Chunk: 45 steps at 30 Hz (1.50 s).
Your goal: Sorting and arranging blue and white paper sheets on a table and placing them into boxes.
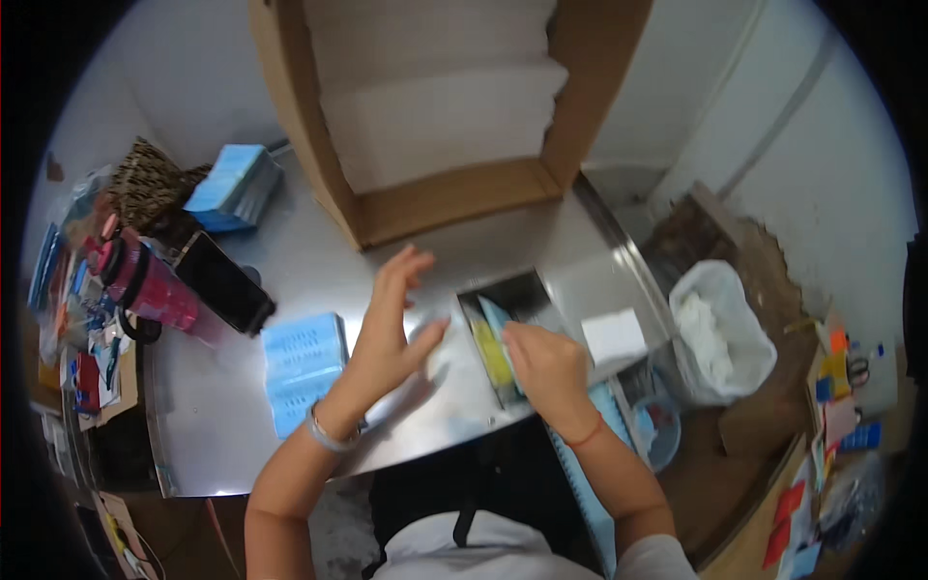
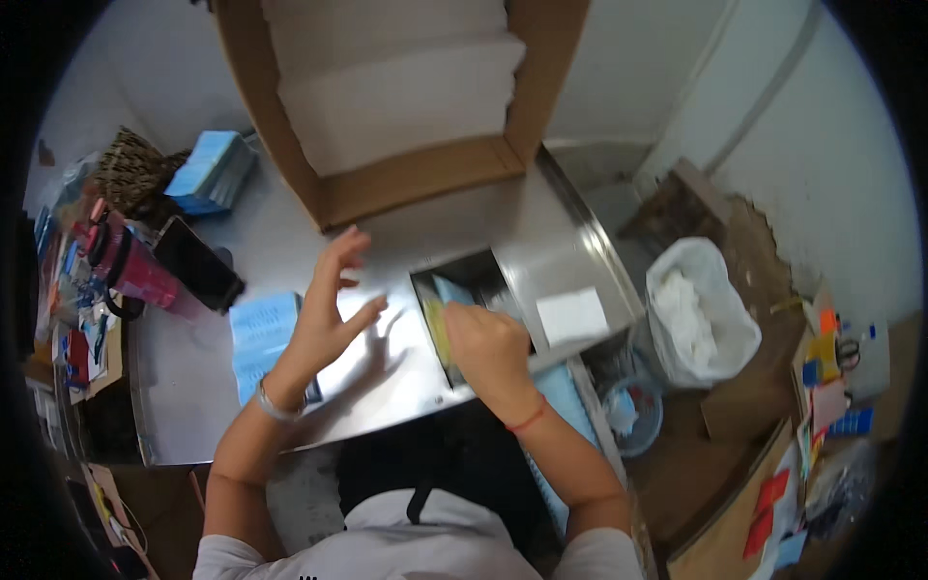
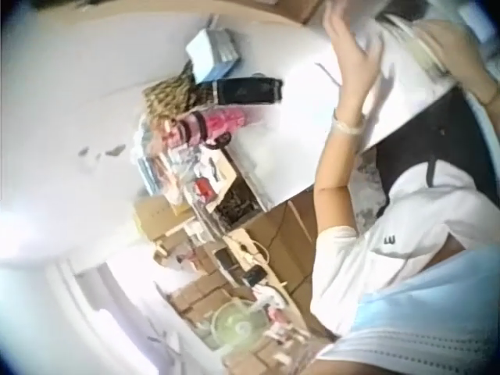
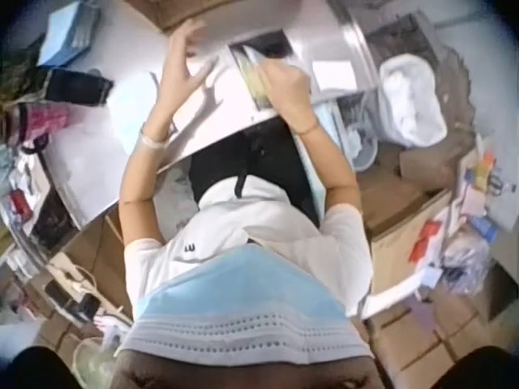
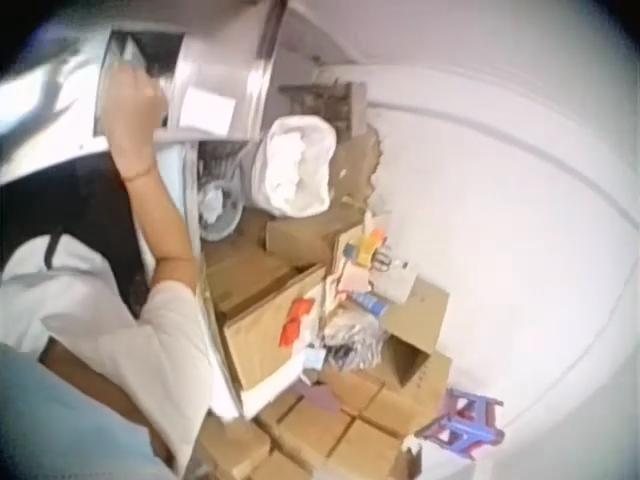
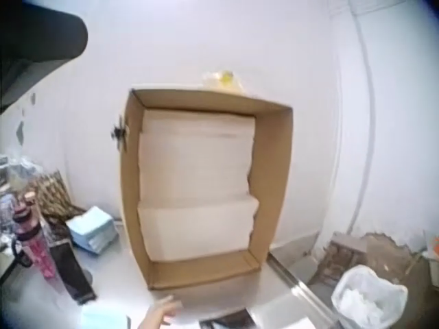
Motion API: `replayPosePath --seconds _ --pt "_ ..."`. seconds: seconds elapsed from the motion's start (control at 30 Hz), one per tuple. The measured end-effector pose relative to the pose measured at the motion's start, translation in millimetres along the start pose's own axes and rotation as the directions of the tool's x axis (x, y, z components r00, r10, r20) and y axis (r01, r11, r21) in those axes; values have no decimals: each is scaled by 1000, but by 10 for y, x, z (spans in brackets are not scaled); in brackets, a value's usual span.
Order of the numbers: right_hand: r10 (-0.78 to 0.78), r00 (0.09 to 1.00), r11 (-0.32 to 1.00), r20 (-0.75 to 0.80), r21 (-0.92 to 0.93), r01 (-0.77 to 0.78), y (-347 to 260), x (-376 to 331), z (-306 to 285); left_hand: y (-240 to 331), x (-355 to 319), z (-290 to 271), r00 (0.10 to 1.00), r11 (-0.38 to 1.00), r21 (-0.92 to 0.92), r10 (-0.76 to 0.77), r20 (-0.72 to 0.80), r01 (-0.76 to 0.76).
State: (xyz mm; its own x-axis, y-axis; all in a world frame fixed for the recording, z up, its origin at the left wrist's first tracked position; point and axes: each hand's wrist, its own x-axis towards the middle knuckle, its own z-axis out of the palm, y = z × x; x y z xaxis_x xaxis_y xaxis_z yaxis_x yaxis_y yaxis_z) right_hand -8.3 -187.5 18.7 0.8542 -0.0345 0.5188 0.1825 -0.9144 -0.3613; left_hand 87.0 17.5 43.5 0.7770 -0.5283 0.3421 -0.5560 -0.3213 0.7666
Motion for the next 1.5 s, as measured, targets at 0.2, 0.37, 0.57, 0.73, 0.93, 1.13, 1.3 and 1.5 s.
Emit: replayPosePath --seconds 0.2,0.37,0.57,0.73,0.93,1.13,1.3,1.5 --pt "-93 967 987 -238 103 120 687 1494 -9 -443 1365 -110 889 892 342 -126 -439 295" --pt "115 985 952 -126 297 -73 1469 2786 488 -1203 2078 -143 643 936 225 -2 -765 270" --pt "321 931 711 -173 694 -116 1702 3396 663 -797 2307 -89 485 899 113 -120 -866 424" --pt "193 973 491 128 846 -208 1743 3389 498 -740 2206 -222 654 697 520 97 -751 494" --pt "135 987 667 -84 744 -28 1751 3339 793 -950 2355 -271 601 927 86 -164 -782 365" --pt "288 955 604 -65 786 -129 1516 3219 707 -1134 2284 -221 517 958 98 -58 -854 270" --pt "291 883 890 -369 442 -109 1241 2263 21 -663 1969 -236 674 990 -105 -143 -724 98" --pt "628 638 768 -446 489 -414 994 -142 -841 -118 1503 575 963 967 221 173 -209 -126"
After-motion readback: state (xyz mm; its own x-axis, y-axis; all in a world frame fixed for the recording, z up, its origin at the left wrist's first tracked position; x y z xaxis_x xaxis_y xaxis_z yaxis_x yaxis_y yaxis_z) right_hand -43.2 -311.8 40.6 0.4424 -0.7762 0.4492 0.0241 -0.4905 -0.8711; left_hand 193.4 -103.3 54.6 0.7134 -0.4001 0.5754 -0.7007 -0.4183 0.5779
